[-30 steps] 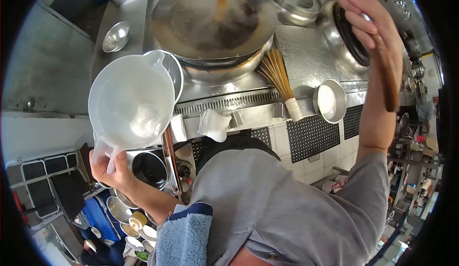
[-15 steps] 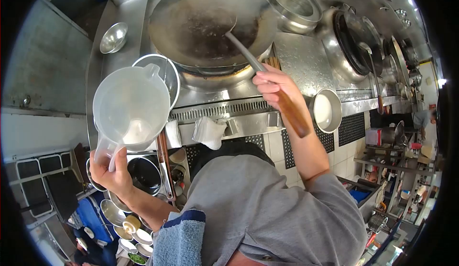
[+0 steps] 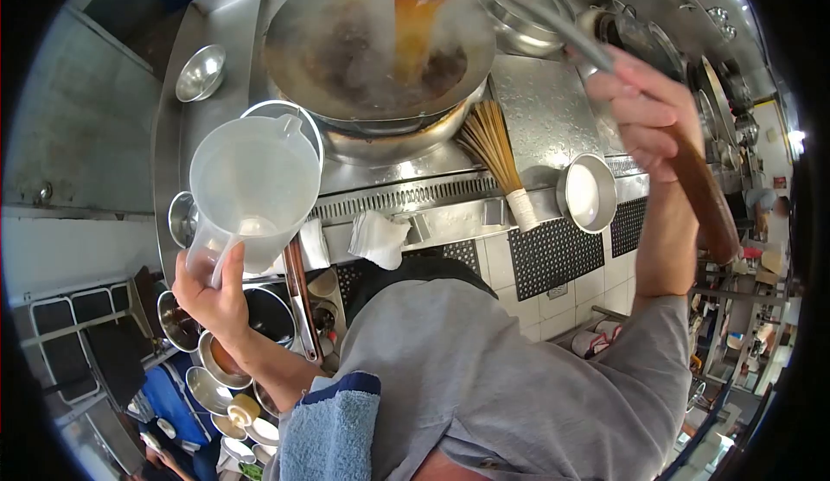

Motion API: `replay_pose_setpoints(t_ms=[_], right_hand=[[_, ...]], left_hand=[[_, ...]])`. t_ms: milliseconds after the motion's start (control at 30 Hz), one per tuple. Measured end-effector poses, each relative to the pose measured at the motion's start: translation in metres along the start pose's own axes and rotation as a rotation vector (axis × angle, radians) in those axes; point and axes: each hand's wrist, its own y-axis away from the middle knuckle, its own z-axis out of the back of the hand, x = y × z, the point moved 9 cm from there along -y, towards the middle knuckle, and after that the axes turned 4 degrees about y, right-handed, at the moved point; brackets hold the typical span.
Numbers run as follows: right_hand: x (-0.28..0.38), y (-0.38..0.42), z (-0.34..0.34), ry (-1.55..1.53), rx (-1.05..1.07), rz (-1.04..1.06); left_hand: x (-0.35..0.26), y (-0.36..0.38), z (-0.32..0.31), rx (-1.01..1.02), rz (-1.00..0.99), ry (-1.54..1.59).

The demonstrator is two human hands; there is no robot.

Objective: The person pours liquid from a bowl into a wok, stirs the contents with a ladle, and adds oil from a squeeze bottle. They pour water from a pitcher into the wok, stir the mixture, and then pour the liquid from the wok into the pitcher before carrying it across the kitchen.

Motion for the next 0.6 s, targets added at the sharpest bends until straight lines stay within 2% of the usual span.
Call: replay_pose_setpoints(t_ms=[67, 100, 133, 167, 233, 300, 400, 433, 467, 567, 600], right_hand=[[0.028, 0.005, -0.012, 0.244, -0.057, 0.115], [0.043, 0.008, -0.009, 0.263, -0.132, 0.190], [0.060, 0.008, -0.007, 0.429, 0.053, 0.196], [0.081, 0.012, 0.008, 0.501, 0.027, 0.301], [0.095, 0.012, 0.002, 0.629, -0.054, 0.420], [0.098, 0.007, -0.014, 0.741, -0.172, 0.446], [0.086, -0.013, -0.004, 0.927, -0.338, 0.504], [0.078, -0.026, 0.004, 0.991, -0.254, 0.491], [0.069, -0.036, 0.029, 0.999, -0.382, 0.447], [0.012, -0.081, 0.068, 0.926, -0.382, 0.355], [-0.011, -0.089, 0.070, 0.998, -0.340, 0.254]], left_hand=[[0.000, -0.001, -0.003, 0.012, -0.008, -0.014], [-0.001, -0.001, -0.004, 0.022, -0.003, -0.024], [-0.002, -0.002, -0.006, 0.032, 0.001, -0.034], [-0.004, -0.002, -0.007, 0.041, 0.003, -0.044], [-0.004, -0.001, -0.008, 0.036, 0.007, -0.029], [-0.005, -0.001, -0.010, 0.010, 0.011, 0.005], [-0.006, -0.001, -0.014, -0.031, 0.012, 0.056], [-0.005, -0.001, -0.015, -0.024, 0.011, 0.050], [-0.006, -0.002, -0.014, -0.018, 0.008, 0.043], [-0.011, -0.003, -0.017, -0.026, 0.016, 0.042], [-0.013, -0.003, -0.018, -0.023, 0.008, 0.033]])
